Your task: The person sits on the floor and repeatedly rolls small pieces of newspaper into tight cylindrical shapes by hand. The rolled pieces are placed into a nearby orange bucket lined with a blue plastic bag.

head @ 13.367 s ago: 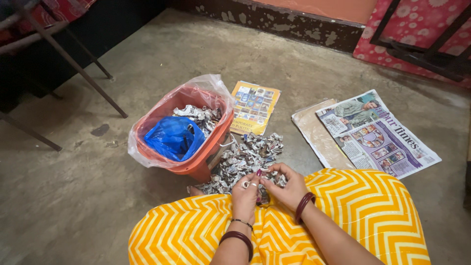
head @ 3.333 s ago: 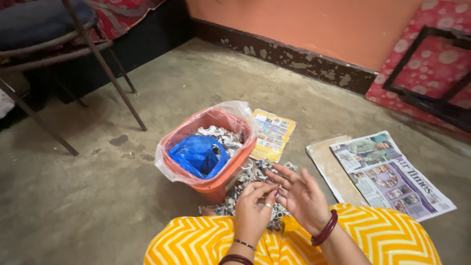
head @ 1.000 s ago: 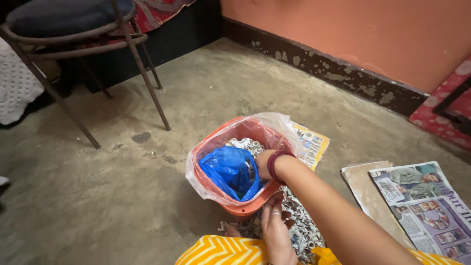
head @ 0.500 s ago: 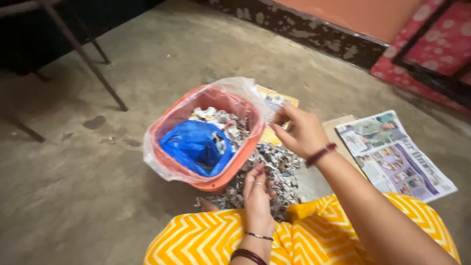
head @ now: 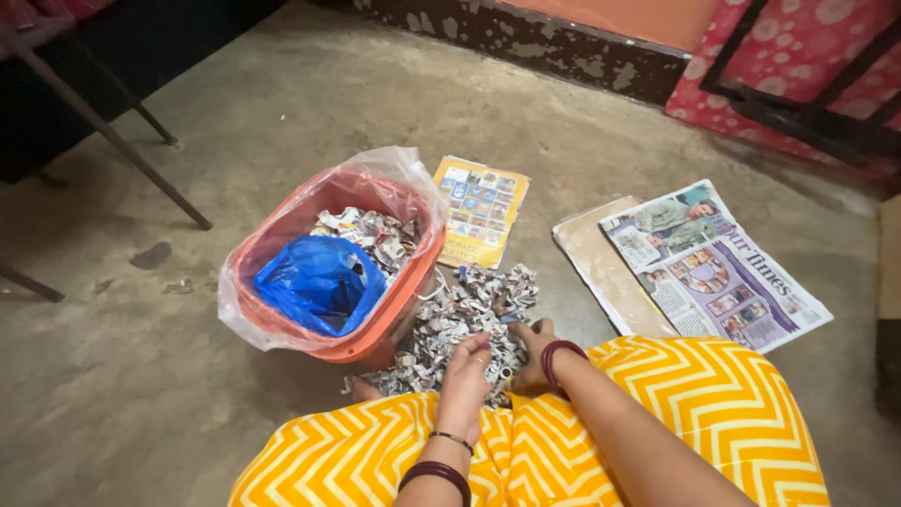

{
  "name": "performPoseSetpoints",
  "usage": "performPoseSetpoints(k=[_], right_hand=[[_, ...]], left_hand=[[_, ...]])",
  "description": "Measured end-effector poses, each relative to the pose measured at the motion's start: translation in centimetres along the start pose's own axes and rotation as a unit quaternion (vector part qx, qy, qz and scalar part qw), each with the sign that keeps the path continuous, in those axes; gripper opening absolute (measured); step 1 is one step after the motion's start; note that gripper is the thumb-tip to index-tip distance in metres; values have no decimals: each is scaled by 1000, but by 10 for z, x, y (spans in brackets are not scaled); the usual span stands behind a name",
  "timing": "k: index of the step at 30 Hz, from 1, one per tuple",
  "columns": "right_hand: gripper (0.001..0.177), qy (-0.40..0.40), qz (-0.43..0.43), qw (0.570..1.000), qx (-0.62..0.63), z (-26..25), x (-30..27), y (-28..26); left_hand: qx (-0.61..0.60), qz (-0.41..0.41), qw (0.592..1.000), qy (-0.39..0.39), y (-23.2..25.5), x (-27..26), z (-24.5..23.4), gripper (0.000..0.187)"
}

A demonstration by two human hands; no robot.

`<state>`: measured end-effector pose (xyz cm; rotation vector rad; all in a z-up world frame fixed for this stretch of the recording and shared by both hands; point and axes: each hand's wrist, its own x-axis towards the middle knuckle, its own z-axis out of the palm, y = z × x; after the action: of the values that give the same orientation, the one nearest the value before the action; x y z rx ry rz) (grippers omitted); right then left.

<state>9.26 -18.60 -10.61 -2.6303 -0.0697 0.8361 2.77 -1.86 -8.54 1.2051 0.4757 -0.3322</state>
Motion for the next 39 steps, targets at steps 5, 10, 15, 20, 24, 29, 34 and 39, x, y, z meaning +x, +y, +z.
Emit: performPoseSetpoints(k=[5,10,15,20,24,29,34,39], right_hand=[[73,60,-45,996,43,22,38,25],[52,63,-75,995,13,31,60,41],[35,81,-63,986,132,11,39,32],[22,63,-108,925,358,1,5,21],[20,-1,-173,808,563,0,-20,17],[26,-20,-152,726,671,7,-36,8],[33,-31,-151,697,700,-1,-53,-2],[40,-47,-150,633,758,-6,-74,-11]], left_hand=[[26,-13,1000,-2,-10,10,4,37],[40,-13,999,-13,-10,13,8,38],[16,17,1000,-20,-18,22,4,38],[-2,59,998,-29,-39,41,3,39],[-65,-5,996,-67,-39,40,3,40],[-69,-30,995,-72,-19,17,7,40],[-71,26,996,-52,-19,14,2,48],[-79,50,994,-60,-21,8,-1,42]])
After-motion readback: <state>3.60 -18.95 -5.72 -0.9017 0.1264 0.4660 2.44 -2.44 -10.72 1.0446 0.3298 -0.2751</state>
